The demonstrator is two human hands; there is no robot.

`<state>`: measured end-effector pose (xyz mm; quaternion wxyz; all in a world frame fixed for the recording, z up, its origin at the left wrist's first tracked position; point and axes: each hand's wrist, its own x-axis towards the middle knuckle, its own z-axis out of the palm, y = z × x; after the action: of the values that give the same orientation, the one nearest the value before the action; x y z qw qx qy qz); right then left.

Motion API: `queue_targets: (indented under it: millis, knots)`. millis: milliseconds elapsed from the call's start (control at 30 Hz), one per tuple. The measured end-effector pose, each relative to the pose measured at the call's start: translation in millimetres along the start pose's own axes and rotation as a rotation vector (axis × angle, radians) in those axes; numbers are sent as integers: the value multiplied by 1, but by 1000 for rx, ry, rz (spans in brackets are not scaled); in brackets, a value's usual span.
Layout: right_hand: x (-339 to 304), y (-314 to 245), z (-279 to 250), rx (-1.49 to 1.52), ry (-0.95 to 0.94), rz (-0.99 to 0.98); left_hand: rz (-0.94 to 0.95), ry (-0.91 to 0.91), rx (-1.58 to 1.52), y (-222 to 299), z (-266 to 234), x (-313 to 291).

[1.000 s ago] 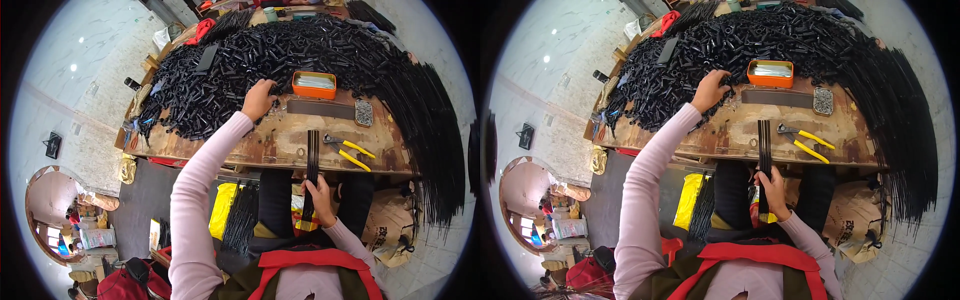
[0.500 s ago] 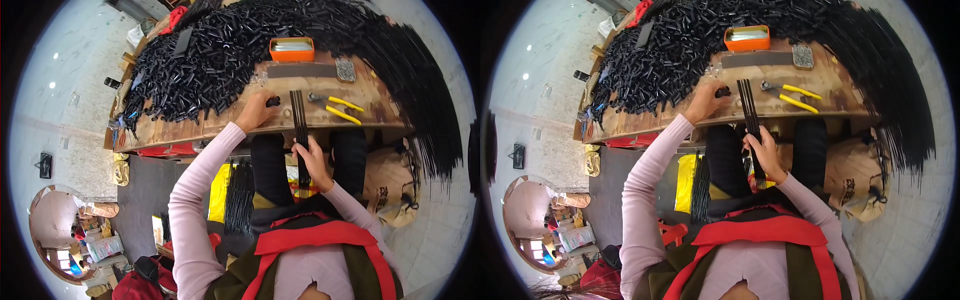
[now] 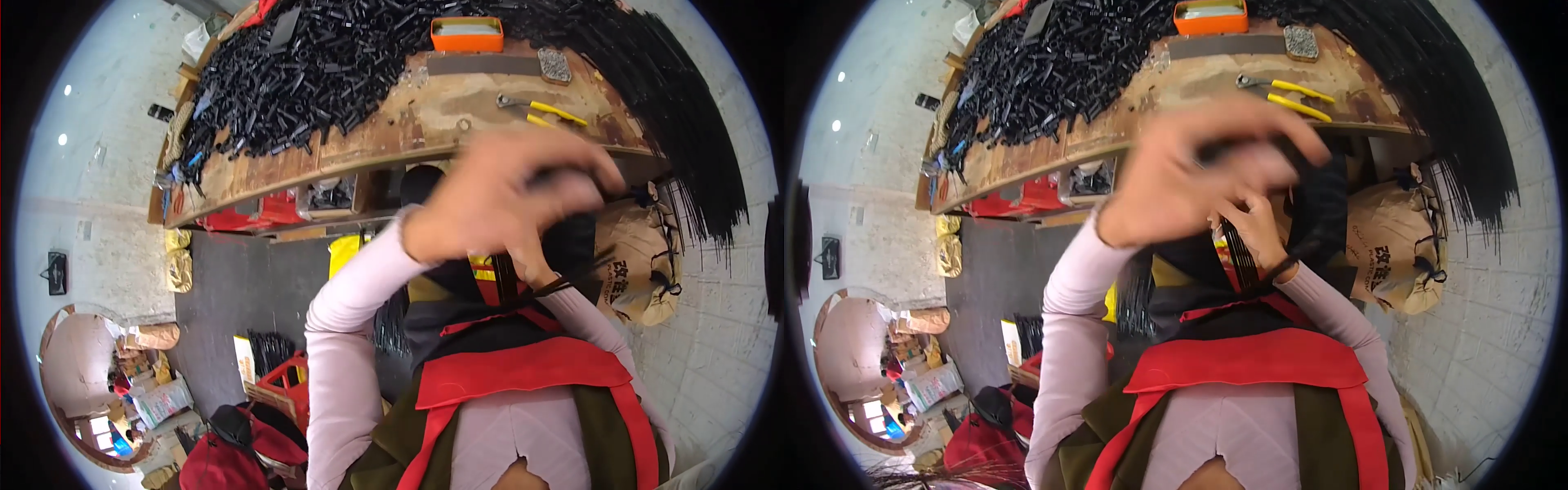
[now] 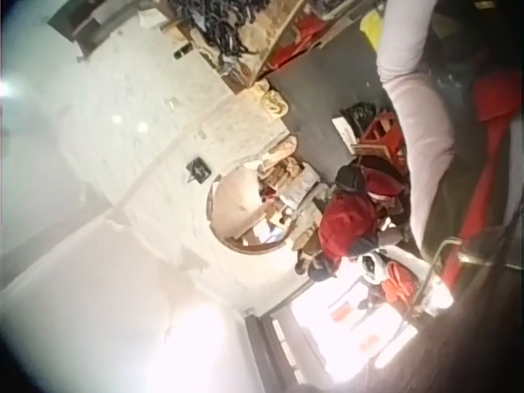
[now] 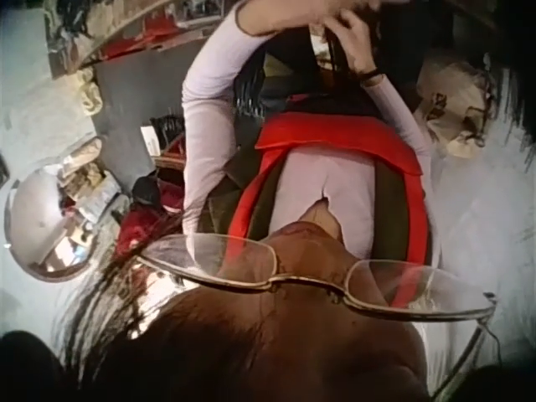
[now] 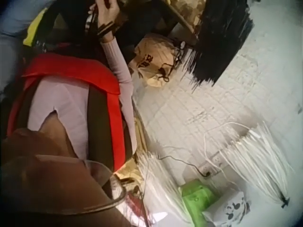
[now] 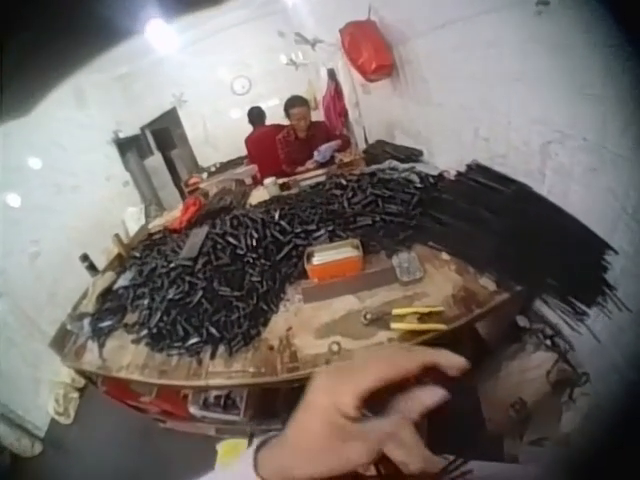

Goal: Assembling and bundling sets of black electrical wires using a workbench jig and pliers.

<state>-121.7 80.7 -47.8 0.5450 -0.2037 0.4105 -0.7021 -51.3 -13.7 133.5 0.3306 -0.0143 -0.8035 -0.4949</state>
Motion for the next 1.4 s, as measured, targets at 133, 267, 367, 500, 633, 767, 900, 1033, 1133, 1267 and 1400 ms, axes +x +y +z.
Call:
queue_targets:
  millis: [133,267,367,500,633,767,900,1033,1133,1267,1400]
  knots:
    - [-11,-3,0,-194,-68,89,-411,989,-336,-93,-28,-75]
    - [-12,-3,4,-251,-71,62,-579,1186,-665,-124,10,-130]
    - [-11,3,1,-221,-79,66,-552,1203,-646,-124,26,-123]
    - [-12,2,4,-237,-59,66,-542,1162,-489,-125,38,-110]
    - [-11,1,3,-238,-67,88,-562,1048,-712,-130,26,-125]
    - [-13,-1,0,-262,-30,125,-682,1019,-786,-122,22,-153]
    - [-11,1,-1,-254,-38,128,-667,994,-979,-114,23,-157]
    - [-13,1,0,-252,-49,118,-654,919,-1035,-111,23,-147]
    - [-13,1,1,-239,-57,115,-660,885,-1013,-111,22,-143]
    - [-14,0,2,-228,-73,106,-712,863,-986,-116,22,-148]
    - [-12,2,0,-228,-79,99,-709,863,-984,-117,23,-150]
